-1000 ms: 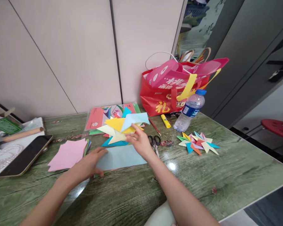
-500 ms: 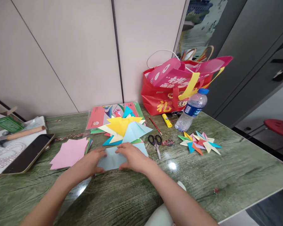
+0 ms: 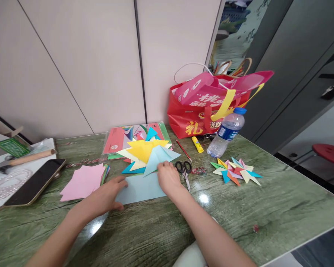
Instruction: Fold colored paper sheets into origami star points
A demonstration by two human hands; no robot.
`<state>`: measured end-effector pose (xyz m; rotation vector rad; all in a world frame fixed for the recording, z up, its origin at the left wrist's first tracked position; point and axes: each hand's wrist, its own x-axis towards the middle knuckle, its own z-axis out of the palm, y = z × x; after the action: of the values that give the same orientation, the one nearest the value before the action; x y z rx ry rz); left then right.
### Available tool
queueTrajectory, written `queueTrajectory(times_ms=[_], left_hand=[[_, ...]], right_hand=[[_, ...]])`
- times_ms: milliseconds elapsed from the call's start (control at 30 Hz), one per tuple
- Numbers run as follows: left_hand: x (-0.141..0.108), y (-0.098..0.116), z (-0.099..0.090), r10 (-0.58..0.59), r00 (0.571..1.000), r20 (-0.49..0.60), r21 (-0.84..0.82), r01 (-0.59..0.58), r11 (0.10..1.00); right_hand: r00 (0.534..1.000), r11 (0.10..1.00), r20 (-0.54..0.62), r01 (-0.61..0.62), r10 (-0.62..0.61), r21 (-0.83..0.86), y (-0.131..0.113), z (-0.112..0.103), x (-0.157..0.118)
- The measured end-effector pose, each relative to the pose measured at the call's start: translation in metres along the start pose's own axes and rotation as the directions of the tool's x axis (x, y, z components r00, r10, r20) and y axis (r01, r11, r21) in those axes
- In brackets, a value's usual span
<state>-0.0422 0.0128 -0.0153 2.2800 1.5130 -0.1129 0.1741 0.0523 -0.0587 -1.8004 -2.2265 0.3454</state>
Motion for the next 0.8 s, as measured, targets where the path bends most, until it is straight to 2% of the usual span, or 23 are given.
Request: queueTrajectory(times_ms=[100,167,233,300,367,433,600,667,800], left_hand=[[-0.002,0.004,-0.001,-0.012,1.0,0.014,0.016,0.012,1.0],[-0.004,0.007,-0.001,-0.023,1.0,0.017,0.017,0.022,1.0],[-0.006,0.011,-0.001,-0.033,0.999,0.019,0.006,0.033,0.999],[-0.008,0.014,-0.001,-0.036,0.999,0.028,-0.004,0.037,0.999],[-0.009,0.016,0.0,-0.031,0.999,0.037,-0.008,0.031,0.999],[-0.011,0.018,-0.001,-0.019,0.999,0.037,-0.006,0.019,1.0],[-0.014,0.028,-0.005,-0.022,0.996,0.083,0.058,0.017,0.998],[-0.015,0.033,-0.008,-0.03,0.992,0.126,0.106,0.016,0.994],[-0.017,0.039,-0.01,-0.023,0.989,0.143,0.151,0.001,0.988]], right_hand=[[0.986,0.985,-0.076,0.154,-0.148,0.079,0.002,0.003,0.003],[0.973,0.974,-0.148,0.195,-0.177,0.118,0.002,0.004,0.004],[0.984,0.99,-0.17,0.075,-0.054,0.119,0.003,0.004,0.004],[0.986,0.986,-0.128,-0.089,0.108,0.144,0.005,0.003,0.005],[0.984,0.966,-0.063,-0.153,0.169,0.207,0.007,0.003,0.006],[0.991,0.955,-0.042,-0.111,0.127,0.276,0.007,0.004,0.007],[0.993,0.916,-0.103,0.088,-0.052,0.392,0.004,0.01,0.009],[0.994,0.852,-0.108,0.054,0.003,0.521,0.004,0.014,0.011],[0.982,0.594,-0.053,-0.067,0.184,0.802,0.005,0.018,0.014]])
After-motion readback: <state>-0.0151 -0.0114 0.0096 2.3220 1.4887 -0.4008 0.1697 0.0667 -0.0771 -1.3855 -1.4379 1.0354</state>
